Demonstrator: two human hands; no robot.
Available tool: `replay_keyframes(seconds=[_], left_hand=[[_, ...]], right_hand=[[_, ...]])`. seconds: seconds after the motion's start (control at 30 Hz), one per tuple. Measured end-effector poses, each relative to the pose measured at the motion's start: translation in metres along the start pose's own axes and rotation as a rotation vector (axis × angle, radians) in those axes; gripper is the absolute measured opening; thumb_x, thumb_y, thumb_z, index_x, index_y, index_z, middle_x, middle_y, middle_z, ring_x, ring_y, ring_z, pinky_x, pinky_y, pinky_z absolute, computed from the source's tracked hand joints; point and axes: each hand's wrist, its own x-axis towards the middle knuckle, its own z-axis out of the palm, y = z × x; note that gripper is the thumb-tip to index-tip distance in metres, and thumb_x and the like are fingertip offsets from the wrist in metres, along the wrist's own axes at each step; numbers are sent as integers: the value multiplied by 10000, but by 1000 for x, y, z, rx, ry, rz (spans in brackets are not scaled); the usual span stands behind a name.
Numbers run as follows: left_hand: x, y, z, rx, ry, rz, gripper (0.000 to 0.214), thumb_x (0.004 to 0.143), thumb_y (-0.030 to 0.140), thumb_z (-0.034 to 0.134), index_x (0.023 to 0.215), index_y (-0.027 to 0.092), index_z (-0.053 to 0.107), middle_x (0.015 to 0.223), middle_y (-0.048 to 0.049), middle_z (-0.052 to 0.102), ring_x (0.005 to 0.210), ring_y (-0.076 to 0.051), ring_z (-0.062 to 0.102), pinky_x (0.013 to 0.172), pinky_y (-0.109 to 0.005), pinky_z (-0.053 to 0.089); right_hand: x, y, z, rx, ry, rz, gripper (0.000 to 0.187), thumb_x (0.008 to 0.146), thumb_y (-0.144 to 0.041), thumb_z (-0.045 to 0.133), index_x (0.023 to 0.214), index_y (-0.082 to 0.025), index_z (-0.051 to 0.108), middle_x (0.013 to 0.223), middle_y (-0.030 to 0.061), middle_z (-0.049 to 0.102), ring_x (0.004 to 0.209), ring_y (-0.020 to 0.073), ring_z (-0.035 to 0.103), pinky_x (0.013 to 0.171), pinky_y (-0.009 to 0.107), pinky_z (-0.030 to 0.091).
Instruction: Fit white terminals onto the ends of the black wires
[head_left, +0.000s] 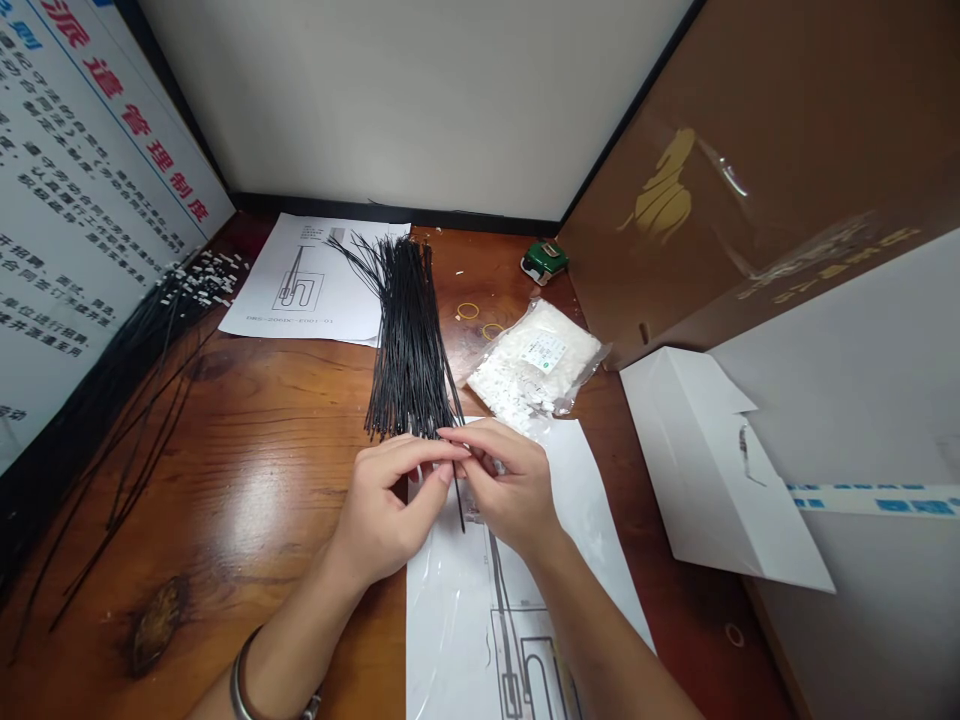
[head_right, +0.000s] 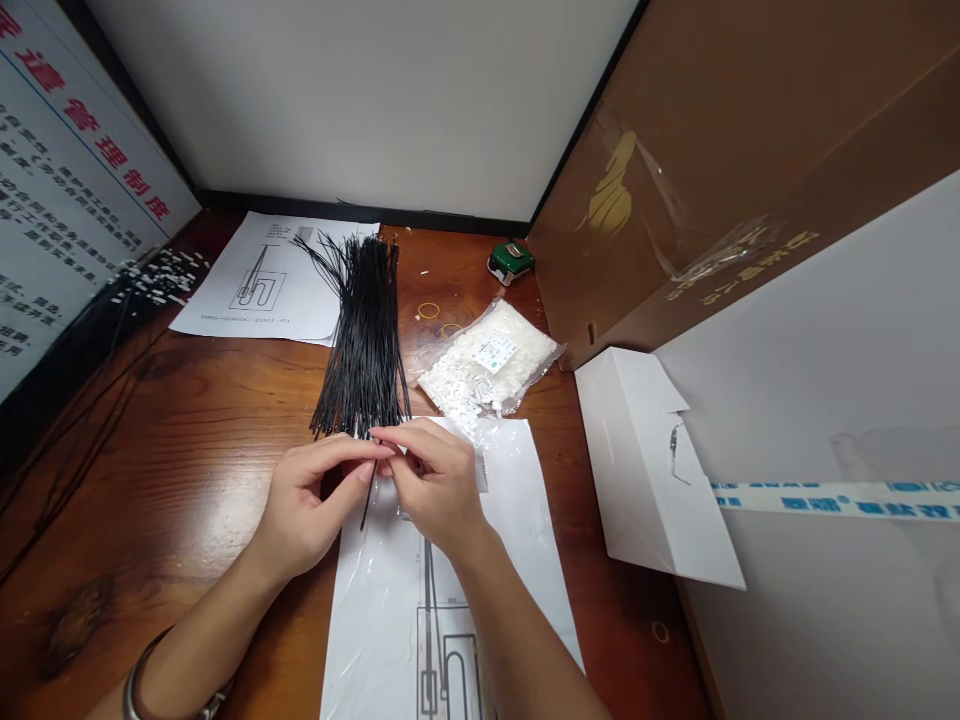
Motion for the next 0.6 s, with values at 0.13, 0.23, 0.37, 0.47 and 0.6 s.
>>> replay_keyframes(seconds=[0.13, 0.23, 0.37, 0.47, 0.6], left_hand=[[1, 4, -4, -83, -64, 32, 225, 829, 136, 507, 752, 182, 714, 679, -44, 704, 639, -167, 620, 607, -294, 463], [-1, 3, -4, -180, -126, 24, 224, 832, 144, 500, 729, 173, 697, 643, -38, 695, 602, -158, 618, 585, -283, 459], [-3, 0, -1, -277, -53, -119, 178, 880, 199, 523, 908, 168, 696, 689, -36, 711, 629, -148, 647, 562, -250, 470], [-2, -1, 2, -260, -15, -188, 145, 863, 231, 577, 894, 157, 698, 715, -51, 719, 648, -154, 652, 564, -248, 483], [1, 0, 5, -199, 6, -200, 82, 792, 216, 652, 781, 151, 700, 681, -52, 711, 589, -144, 622, 538, -250, 477]], right_hand=[[-1, -1, 2, -35, 2, 65, 210, 829, -126, 564, 908, -231, 728, 726, 12, 702, 537, 110, 560, 460, 256, 460], [-1, -1, 3, -58, 22, 101, 175, 822, -131, 594, 884, -222, 731, 715, 10, 697, 500, 98, 525, 450, 249, 445], [-1, -1, 1, -28, -10, 23, 232, 821, -89, 555, 855, -226, 738, 728, 17, 707, 571, 117, 585, 485, 250, 476], [0, -1, 0, -14, -37, 0, 243, 815, -84, 551, 845, -233, 742, 718, 18, 708, 602, 132, 612, 519, 267, 503], [-1, 0, -1, -11, -54, 0, 257, 785, -77, 557, 865, -233, 745, 760, 23, 725, 653, 149, 644, 559, 284, 532]])
